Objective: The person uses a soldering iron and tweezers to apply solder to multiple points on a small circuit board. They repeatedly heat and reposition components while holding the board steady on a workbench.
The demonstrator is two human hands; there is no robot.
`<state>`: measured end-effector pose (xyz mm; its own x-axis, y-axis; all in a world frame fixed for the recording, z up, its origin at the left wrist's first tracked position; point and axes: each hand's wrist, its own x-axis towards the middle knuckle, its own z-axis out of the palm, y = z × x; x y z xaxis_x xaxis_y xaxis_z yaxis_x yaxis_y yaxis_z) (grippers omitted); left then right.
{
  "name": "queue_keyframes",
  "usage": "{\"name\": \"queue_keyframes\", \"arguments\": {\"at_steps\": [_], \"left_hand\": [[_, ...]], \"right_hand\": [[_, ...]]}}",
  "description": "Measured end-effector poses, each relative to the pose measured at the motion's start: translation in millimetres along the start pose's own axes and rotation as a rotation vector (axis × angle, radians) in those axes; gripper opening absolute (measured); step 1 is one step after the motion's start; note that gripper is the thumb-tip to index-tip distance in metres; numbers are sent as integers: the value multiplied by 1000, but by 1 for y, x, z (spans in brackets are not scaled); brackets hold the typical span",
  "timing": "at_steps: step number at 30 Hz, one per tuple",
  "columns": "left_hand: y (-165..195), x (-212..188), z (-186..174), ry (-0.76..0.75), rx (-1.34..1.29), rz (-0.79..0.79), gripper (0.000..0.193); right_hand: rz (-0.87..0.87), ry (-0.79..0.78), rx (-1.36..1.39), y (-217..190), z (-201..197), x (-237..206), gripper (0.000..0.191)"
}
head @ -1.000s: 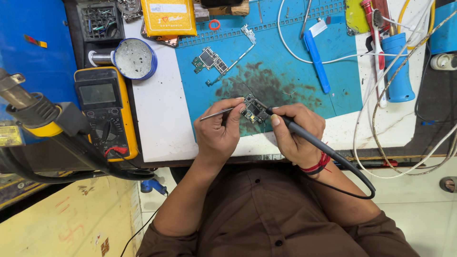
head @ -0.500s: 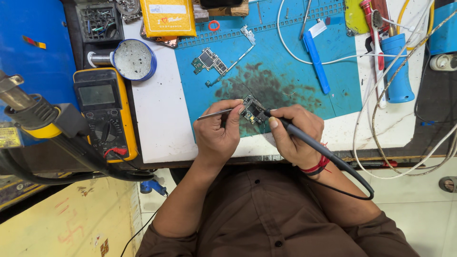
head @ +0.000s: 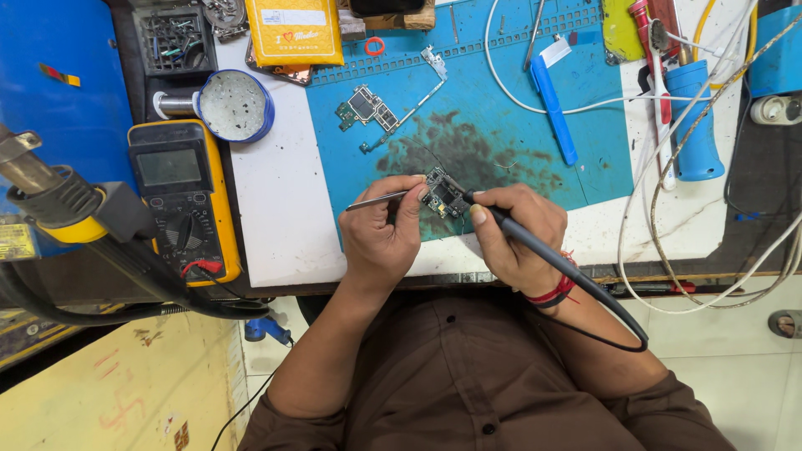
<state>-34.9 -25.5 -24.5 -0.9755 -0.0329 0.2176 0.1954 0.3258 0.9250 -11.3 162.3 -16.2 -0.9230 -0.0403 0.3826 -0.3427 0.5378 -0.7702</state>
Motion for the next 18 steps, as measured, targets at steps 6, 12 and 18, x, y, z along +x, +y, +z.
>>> {"name": "queue_keyframes", "arguments": {"at_steps": [6,12,18], "left_hand": [[-1,2,0,7,13,11,9],[-3,1,1,17,-7,6,8],[-9,-4,0,74,-141,-49,11]], "right_hand": [[11,15,-4,1,0,0,10],[-95,-42,-120,-6,3,10,26],[-98,-159,-311,-15,8,16,50]]}}
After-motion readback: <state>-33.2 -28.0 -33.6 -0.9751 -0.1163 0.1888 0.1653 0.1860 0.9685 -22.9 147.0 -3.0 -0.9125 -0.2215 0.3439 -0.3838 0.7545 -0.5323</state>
